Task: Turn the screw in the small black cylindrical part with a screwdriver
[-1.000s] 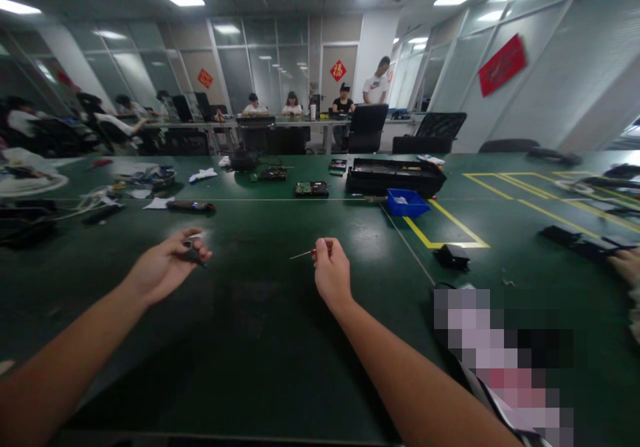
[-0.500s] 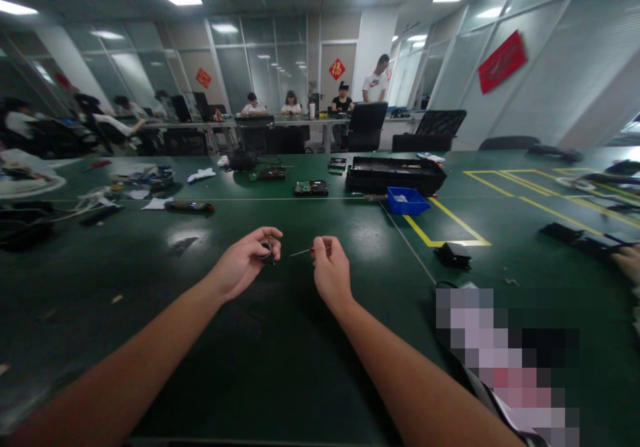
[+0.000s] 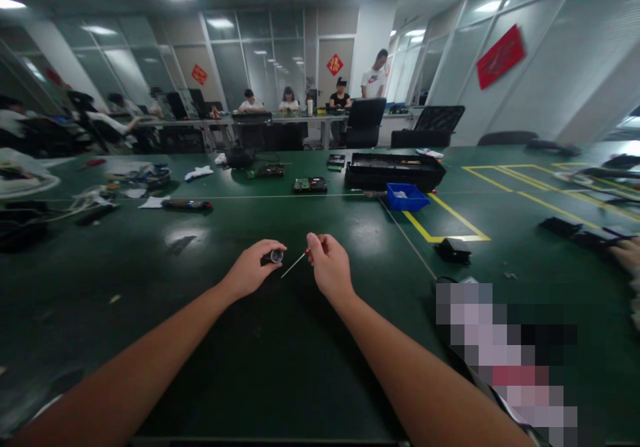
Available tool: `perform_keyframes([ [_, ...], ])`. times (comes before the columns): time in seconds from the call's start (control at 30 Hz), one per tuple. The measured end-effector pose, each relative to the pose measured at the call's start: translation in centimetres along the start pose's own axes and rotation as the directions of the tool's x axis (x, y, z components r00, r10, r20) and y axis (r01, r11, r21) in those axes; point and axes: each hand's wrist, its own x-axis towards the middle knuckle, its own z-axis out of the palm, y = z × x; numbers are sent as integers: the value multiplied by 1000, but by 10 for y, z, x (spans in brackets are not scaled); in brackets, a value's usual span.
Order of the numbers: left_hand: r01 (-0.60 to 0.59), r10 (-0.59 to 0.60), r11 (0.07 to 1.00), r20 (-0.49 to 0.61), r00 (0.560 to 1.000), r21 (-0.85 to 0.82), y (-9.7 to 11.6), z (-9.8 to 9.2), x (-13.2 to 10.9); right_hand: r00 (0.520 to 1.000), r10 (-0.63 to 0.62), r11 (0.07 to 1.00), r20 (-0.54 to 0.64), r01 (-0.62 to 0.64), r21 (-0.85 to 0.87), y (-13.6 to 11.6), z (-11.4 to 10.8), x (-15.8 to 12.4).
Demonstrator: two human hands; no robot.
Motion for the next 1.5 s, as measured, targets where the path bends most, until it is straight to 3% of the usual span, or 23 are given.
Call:
perform_keyframes([
  [0.23,29,-29,999,-36,999,-23,-5,2,0,995,-74,985,-62,83,150,0,-2,0],
  [0.43,25,-25,1000,-27,999,-13,-2,0,-2,994,-104,993,-19,105,46,-4,-1,-2],
  [0.9,43,-42,999,-21,999,7,-3,-1,-1,990,-132,990,-41,130,-55,-1,-1,-3],
  [1.2,30,-30,999,-23,999,36,-4,-3,-2,982,-182,913,-48,150,-379,-18,-4,-11],
  [1.5,42,-41,997,-19,999,69,-5,-4,-2,965,-242,926,104,262,-273,-22,-4,-15],
])
